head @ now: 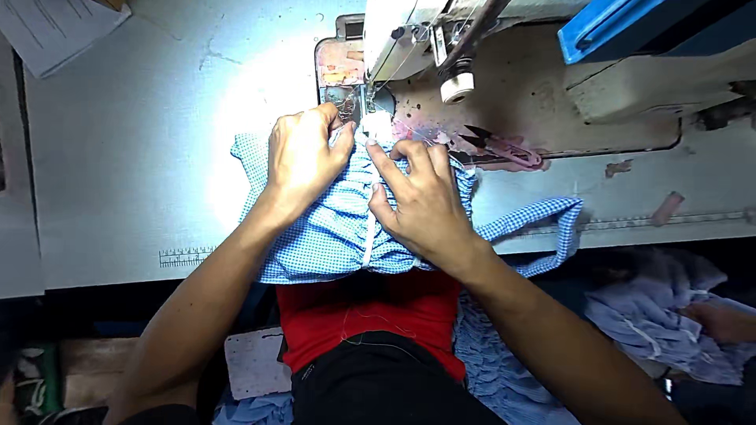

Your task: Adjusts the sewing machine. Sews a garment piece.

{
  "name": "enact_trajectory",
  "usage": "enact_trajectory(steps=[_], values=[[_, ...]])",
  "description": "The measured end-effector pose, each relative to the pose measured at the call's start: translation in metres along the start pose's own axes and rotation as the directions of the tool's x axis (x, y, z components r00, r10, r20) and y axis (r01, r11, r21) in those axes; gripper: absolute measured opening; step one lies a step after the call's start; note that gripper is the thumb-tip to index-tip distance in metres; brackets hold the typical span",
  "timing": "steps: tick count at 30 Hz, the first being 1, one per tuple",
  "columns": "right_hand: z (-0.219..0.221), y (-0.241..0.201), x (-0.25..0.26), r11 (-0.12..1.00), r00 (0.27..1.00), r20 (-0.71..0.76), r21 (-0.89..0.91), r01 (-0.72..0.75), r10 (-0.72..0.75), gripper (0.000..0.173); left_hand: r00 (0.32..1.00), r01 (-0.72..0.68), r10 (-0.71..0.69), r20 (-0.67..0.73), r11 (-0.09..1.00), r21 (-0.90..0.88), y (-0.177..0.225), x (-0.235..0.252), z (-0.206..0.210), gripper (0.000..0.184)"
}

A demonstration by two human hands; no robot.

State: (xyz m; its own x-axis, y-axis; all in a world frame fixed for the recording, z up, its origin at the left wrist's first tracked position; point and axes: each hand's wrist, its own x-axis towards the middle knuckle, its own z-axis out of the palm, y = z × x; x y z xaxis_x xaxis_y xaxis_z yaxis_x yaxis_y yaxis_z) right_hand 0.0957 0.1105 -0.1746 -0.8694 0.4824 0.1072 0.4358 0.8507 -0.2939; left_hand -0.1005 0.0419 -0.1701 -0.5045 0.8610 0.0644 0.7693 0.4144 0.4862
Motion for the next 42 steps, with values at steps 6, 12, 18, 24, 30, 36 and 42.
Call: enact_trajectory(steps=[6,12,18,24,30,36,42], values=[[-0.002,0.0,0.007,1.0,1.0,0.01,-0.024,-0.013,0.014,0.061,0.917,-0.395,0.386,-0.103,0.915,-0.08,-0.017,-0.012,0.005,0.023],[0.004,-0.007,0.01,0.994,0.999,0.007,-0.097,-0.05,0.051,0.062,0.896,-0.442,0.444,0.003,0.891,0.1,-0.018,-0.004,0.012,0.037],[0.007,-0.009,0.021,0.987,0.995,0.012,-0.13,-0.096,0.098,0.063,0.897,-0.439,0.442,-0.008,0.892,0.106,-0.02,0.006,0.014,0.038],[0.006,-0.009,0.023,0.985,0.994,0.02,-0.138,-0.103,0.106,0.064,0.896,-0.437,0.442,-0.044,0.895,0.092,-0.021,0.007,0.016,0.036],[0.008,-0.008,0.026,0.981,0.994,0.017,-0.167,-0.104,0.108,0.062,0.907,-0.417,0.421,-0.029,0.904,0.091,-0.019,0.009,0.015,0.037],[0.008,-0.01,0.027,0.982,0.993,0.013,-0.145,-0.118,0.121,0.064,0.903,-0.428,0.43,-0.005,0.9,0.081,-0.021,0.01,0.013,0.037],[0.008,-0.001,0.024,0.992,0.996,0.002,-0.092,-0.091,0.092,0.062,0.908,-0.412,0.416,-0.06,0.909,0.064,-0.017,0.004,0.011,0.031]])
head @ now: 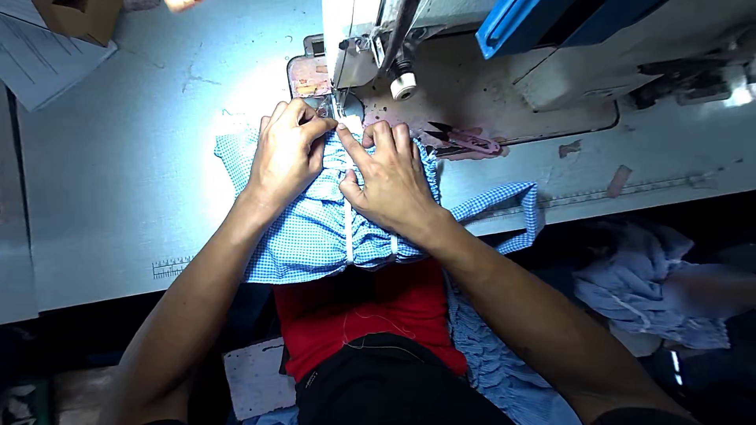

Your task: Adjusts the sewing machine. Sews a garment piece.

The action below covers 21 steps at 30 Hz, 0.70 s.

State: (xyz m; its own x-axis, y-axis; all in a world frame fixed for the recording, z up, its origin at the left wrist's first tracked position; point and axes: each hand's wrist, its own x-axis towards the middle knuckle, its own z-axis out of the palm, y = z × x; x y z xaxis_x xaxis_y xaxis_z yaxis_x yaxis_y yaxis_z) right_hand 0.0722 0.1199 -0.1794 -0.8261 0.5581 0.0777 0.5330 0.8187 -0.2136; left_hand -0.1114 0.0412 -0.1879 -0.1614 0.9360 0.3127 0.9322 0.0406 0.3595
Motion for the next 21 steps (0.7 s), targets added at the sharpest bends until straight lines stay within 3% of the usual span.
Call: enact_trajectory(steps=[3,6,9,12,15,18,21], values=[[-0.001,0.01,-0.007,0.977,0.99,-0.128,0.198,0.082,-0.057,0.045,0.993,-0.117,0.113,0.039,0.981,0.156,0.032,-0.014,-0.019,0.05],[-0.001,0.02,-0.012,0.941,0.98,-0.189,0.315,0.127,-0.069,0.039,0.972,-0.198,0.183,0.149,0.976,0.093,0.042,-0.043,-0.007,0.065],[-0.001,0.023,-0.005,0.955,0.979,-0.179,0.263,0.138,-0.092,0.039,0.971,-0.203,0.193,0.142,0.977,0.064,0.032,-0.044,-0.004,0.061],[0.001,0.022,-0.002,0.972,0.986,-0.143,0.208,0.111,-0.082,0.041,0.953,-0.295,0.29,0.083,0.955,0.042,0.026,-0.03,-0.004,0.049],[0.0,0.023,0.003,0.967,0.987,-0.141,0.233,0.106,-0.074,0.044,0.914,-0.38,0.393,0.098,0.916,-0.125,0.008,-0.019,-0.005,0.055],[0.0,0.028,0.006,0.965,0.987,-0.14,0.238,0.113,-0.081,0.042,0.935,-0.246,0.27,0.23,0.961,-0.126,0.011,-0.028,-0.011,0.064],[-0.002,0.032,0.011,0.959,0.986,-0.116,0.244,0.143,-0.117,0.04,0.984,-0.077,0.089,0.156,0.994,-0.084,0.033,-0.046,-0.007,0.048]])
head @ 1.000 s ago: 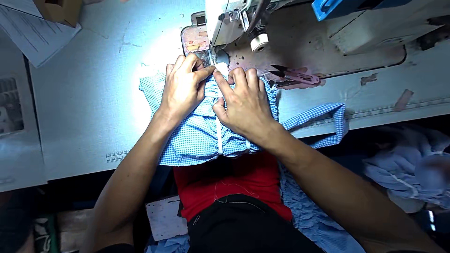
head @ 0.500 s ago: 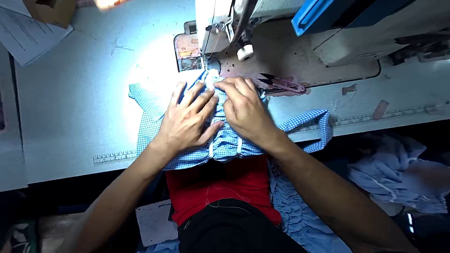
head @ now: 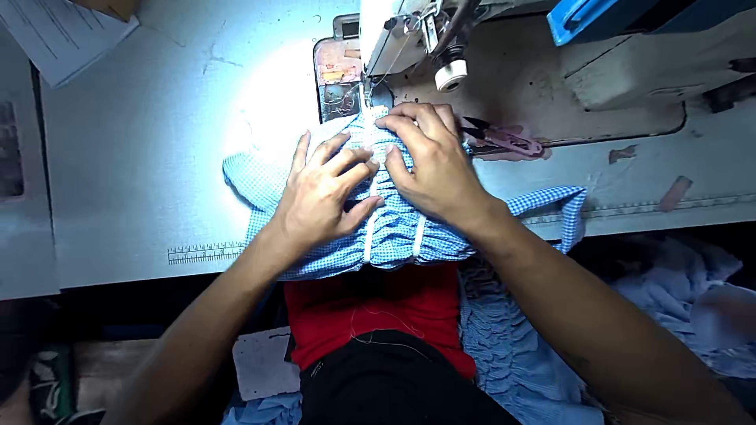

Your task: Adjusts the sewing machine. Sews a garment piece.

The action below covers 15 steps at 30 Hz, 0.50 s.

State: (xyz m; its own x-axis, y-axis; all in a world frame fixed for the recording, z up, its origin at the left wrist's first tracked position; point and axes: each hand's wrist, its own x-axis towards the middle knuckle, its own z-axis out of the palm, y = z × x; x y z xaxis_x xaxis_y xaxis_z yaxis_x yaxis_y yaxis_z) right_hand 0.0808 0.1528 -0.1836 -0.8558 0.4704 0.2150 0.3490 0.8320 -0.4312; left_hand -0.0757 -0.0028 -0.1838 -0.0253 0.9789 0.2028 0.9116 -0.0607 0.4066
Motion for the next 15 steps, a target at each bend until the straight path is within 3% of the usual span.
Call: enact_trajectory(steps=[3,7,15], values=[[0.0,0.002,0.0,1.0,0.999,-0.012,-0.001,0.03,-0.03,0.04,0.995,0.018,-0.014,-0.096,0.999,0.04,0.011,-0.002,0.008,0.029],[0.002,0.001,-0.001,0.999,0.999,-0.007,-0.029,0.042,-0.042,0.041,0.971,-0.199,0.191,-0.147,0.979,-0.042,0.007,-0.005,0.011,0.02],[0.003,0.001,0.001,0.999,1.0,0.005,-0.041,0.027,-0.027,0.045,0.983,-0.133,0.119,-0.139,0.986,-0.101,0.013,-0.011,0.01,0.02]])
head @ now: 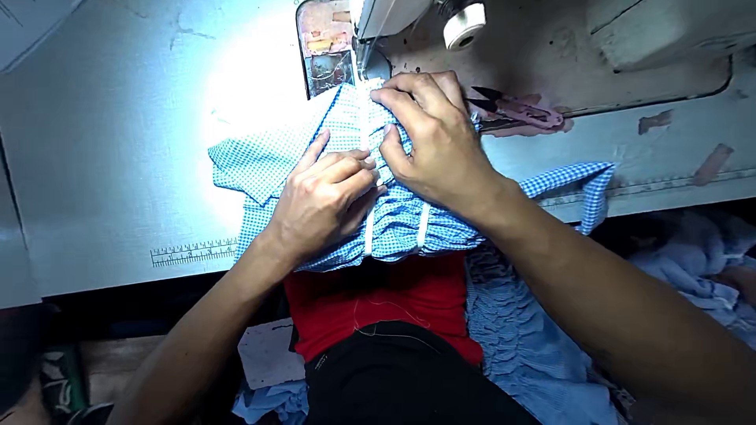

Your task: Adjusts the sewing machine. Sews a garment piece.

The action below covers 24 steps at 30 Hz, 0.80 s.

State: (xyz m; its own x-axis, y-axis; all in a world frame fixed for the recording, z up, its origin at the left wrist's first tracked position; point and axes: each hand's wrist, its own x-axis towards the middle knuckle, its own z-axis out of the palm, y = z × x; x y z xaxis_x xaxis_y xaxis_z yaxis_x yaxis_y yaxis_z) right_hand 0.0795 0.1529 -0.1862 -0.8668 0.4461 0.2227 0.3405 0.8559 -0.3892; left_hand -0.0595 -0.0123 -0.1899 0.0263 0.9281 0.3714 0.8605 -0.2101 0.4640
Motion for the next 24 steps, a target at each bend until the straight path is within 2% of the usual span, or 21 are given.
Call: enact_trajectory(steps=[17,19,22,24], values=[[0.004,0.0,0.015,0.997,0.998,0.03,-0.064,-0.048,0.05,0.051,0.999,-0.037,0.037,0.03,0.999,0.011,-0.012,0.005,-0.002,0.033],[0.005,0.0,0.016,0.997,0.998,-0.021,-0.05,-0.064,0.063,0.047,0.998,-0.054,0.054,0.03,0.999,-0.001,-0.013,0.004,-0.002,0.033],[0.003,0.0,0.013,1.0,0.99,-0.138,-0.019,-0.018,0.015,0.027,0.997,-0.072,0.072,0.025,0.997,-0.009,-0.014,0.004,-0.002,0.031],[0.0,0.002,0.01,0.998,0.991,-0.128,-0.059,0.026,-0.033,0.025,0.997,-0.08,0.08,0.024,0.997,-0.004,-0.013,0.004,-0.002,0.03]])
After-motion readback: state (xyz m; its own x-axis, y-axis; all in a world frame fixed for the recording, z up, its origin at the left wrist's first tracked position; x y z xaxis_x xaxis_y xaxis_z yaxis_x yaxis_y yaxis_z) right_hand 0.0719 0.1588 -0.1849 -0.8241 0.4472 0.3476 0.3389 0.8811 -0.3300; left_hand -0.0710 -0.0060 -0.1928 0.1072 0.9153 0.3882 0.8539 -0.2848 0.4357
